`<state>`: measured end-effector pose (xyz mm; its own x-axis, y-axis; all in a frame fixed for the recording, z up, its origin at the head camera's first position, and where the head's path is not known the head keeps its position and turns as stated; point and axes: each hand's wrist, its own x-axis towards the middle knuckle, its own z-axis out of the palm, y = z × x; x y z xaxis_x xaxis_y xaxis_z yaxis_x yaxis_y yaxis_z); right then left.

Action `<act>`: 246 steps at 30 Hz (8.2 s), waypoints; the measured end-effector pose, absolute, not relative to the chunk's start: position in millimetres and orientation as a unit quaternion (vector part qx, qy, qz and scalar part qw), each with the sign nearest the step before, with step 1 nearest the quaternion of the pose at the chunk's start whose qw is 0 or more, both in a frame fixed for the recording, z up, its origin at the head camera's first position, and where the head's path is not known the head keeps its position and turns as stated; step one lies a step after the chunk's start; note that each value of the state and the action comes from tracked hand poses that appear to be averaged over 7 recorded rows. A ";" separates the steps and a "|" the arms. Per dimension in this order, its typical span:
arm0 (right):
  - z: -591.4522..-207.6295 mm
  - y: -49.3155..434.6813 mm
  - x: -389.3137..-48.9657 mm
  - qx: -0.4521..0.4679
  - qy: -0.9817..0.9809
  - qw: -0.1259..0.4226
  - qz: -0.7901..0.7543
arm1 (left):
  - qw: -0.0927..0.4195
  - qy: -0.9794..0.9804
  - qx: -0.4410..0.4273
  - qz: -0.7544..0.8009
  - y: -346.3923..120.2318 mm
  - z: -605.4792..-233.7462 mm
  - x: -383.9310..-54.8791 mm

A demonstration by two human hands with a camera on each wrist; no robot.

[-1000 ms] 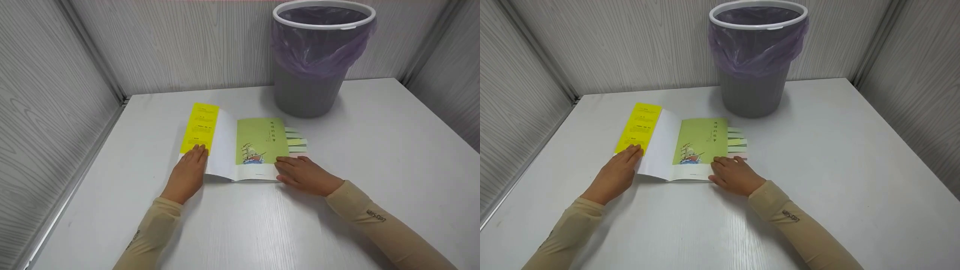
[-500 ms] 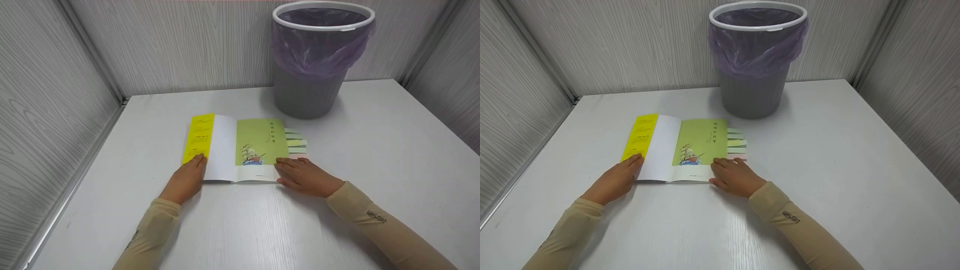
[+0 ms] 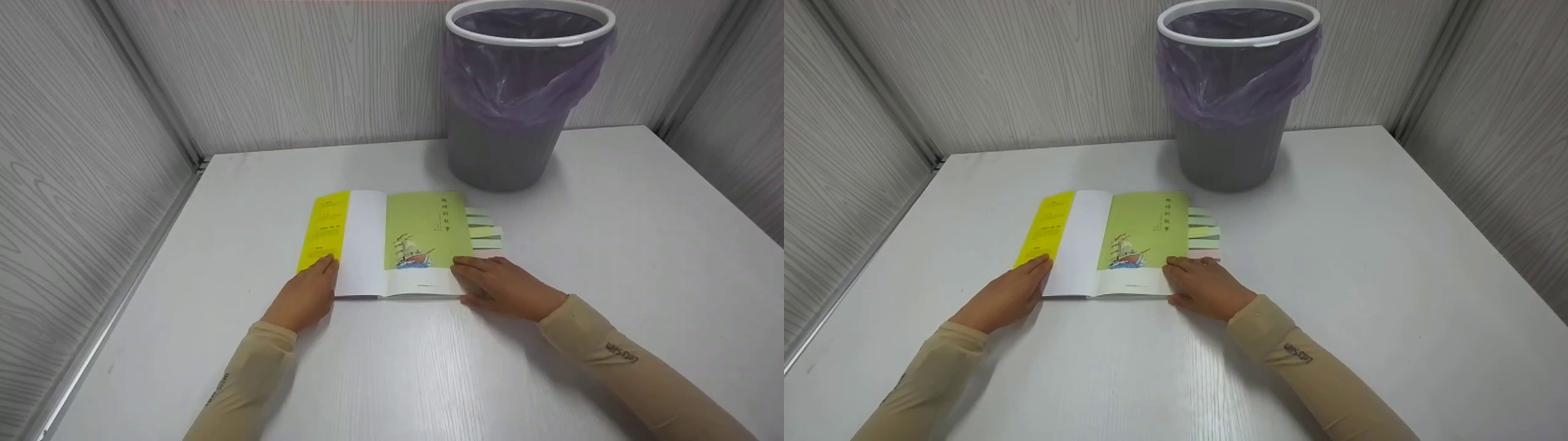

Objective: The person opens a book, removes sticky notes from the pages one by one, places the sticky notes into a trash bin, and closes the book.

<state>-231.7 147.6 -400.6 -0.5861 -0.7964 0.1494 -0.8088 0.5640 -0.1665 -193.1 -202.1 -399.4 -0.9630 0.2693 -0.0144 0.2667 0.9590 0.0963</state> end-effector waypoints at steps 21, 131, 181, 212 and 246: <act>-384.9 148.1 -235.0 0.481 -0.870 0.024 0.107 | -0.014 0.981 0.191 0.041 -162.8 -391.2 -196.2; -383.5 144.7 -219.4 0.470 -0.862 0.146 0.122 | -0.224 0.955 0.016 0.195 -133.3 -379.4 -181.9; -403.0 135.2 -222.0 0.499 -0.858 0.082 0.095 | -0.021 0.980 0.197 0.007 -165.8 -398.1 -183.3; -401.7 134.6 -219.7 0.490 -0.863 0.076 0.096 | -0.038 0.978 0.203 -0.042 -154.1 -398.5 -181.8; -402.9 134.1 -221.3 0.495 -0.860 0.083 0.096 | 0.080 0.976 0.176 0.099 -142.1 -388.9 -188.5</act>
<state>-221.3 134.1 -402.9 -0.4970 -0.8344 0.2382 -0.8664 0.4925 -0.0825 -188.5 -142.1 -388.9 -0.9255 0.3590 -0.1210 0.3275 0.9187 0.2206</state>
